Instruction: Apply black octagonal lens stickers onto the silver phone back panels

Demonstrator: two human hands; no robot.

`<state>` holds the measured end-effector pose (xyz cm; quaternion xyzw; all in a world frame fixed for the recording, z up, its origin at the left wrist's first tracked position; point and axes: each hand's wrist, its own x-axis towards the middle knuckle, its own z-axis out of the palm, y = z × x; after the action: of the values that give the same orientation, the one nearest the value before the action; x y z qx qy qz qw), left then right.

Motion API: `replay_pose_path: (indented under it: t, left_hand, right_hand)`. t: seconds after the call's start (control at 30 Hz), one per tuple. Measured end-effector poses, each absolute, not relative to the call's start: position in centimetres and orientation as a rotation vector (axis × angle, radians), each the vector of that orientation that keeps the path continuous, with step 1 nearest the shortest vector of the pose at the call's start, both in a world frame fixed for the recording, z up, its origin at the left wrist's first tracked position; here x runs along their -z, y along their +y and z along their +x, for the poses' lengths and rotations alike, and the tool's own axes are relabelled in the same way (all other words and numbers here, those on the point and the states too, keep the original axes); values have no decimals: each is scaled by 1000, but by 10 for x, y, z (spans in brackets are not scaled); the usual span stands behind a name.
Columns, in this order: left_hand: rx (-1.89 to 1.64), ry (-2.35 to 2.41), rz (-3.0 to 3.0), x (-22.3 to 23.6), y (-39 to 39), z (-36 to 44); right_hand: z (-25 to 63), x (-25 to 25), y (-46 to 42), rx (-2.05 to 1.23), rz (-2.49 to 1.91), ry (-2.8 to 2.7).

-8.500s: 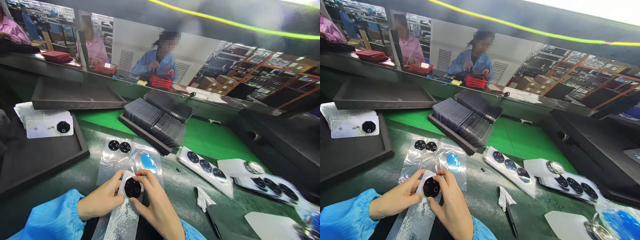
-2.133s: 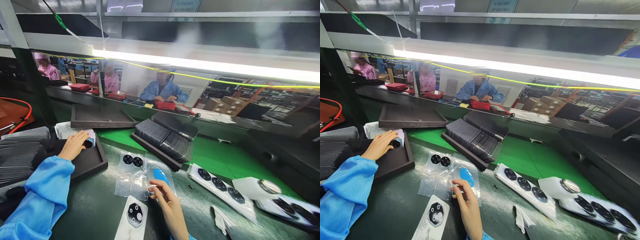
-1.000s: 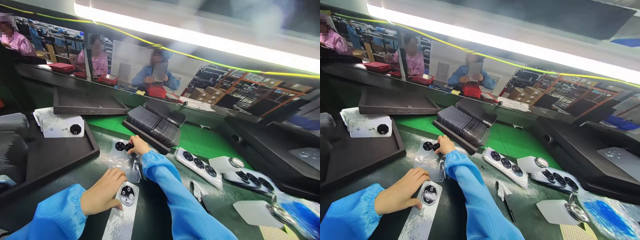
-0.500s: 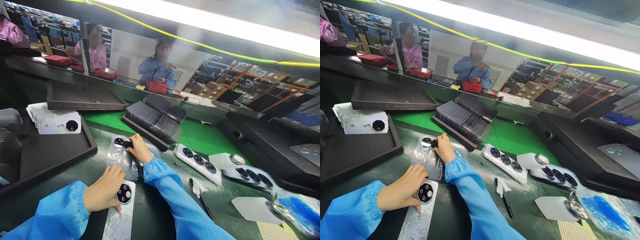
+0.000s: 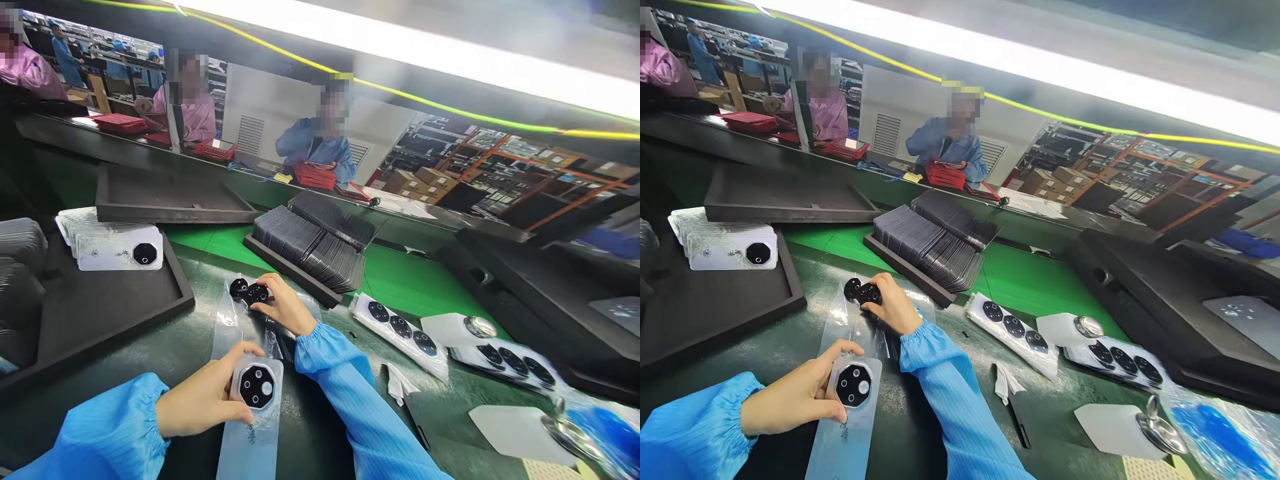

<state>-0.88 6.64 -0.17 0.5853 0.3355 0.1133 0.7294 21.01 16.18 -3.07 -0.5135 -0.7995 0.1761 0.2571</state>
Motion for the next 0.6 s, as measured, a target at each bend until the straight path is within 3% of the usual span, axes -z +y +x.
replay_pose_path:
  t: [0.4, 0.6]
  left_hand:
    - [-411, 624, 967, -9, 87, 16]
    - [-428, 750, 1085, 0, 100, 32]
  right_hand:
    - [261, -8, 108, -263, -1475, -1986]
    - [282, 7, 61, -467, -1511, -1595]
